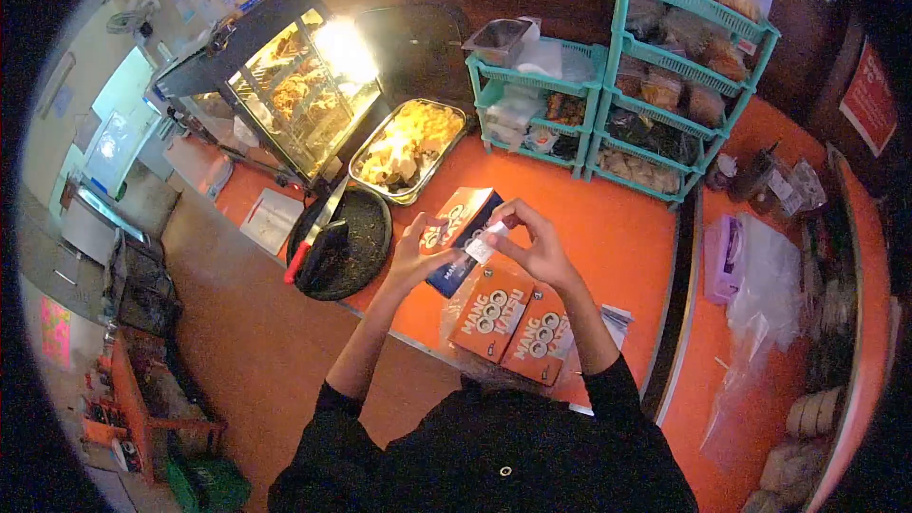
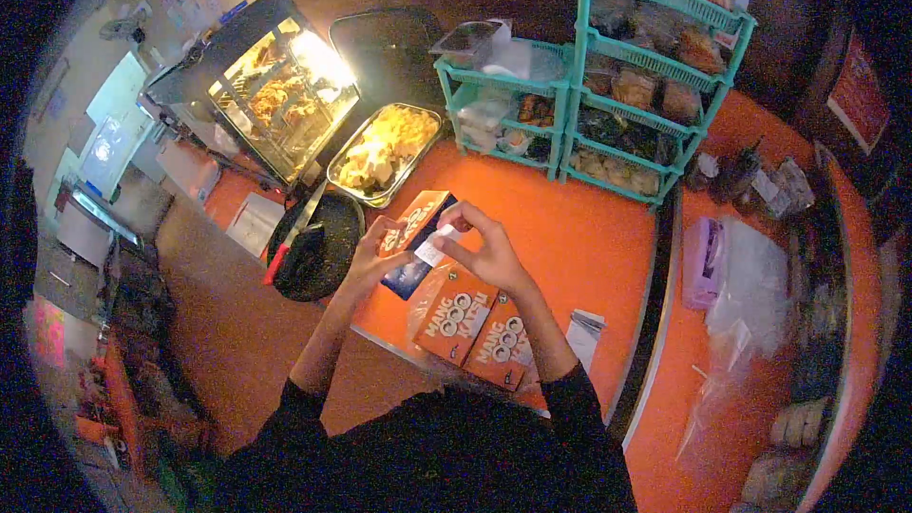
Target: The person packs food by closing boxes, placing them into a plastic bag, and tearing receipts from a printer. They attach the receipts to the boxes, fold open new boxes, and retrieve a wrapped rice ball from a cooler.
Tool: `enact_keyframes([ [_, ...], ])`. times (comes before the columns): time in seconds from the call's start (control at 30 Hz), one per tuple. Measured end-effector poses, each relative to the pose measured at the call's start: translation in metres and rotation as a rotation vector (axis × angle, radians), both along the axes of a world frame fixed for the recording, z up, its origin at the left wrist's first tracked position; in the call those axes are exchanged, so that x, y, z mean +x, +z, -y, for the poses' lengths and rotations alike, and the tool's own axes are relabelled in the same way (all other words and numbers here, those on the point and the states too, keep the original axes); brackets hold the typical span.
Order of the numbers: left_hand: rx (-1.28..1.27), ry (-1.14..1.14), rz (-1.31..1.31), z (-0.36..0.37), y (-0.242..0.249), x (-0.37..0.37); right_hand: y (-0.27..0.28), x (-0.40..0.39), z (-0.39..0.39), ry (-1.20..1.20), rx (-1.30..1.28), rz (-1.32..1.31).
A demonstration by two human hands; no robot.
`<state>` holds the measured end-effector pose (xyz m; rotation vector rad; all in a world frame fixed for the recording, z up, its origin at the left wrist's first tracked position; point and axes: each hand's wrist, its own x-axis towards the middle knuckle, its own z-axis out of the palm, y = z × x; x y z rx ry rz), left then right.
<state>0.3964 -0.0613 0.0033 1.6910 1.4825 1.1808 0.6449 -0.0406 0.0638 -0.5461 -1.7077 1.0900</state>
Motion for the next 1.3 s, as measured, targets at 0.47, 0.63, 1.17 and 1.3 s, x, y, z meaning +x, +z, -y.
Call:
enact_keyframes([
  [0.47,-0.359,-0.200,0.427,0.062,0.089,0.056,0.039,0.003,0.029,-0.494,0.479,0.316],
  [0.63,-0.356,-0.225,0.433,0.062,0.093,0.061,0.025,0.002,0.031,-0.684,0.258,0.287],
  [1.17,0.049,0.029,-0.350,0.117,0.030,0.152,-0.074,0.074,0.058,-0.526,-0.419,-0.042],
  [1.3,-0.201,0.078,-0.480,0.147,-0.001,0.178,-0.130,0.086,0.080,-0.505,-0.520,0.037],
])
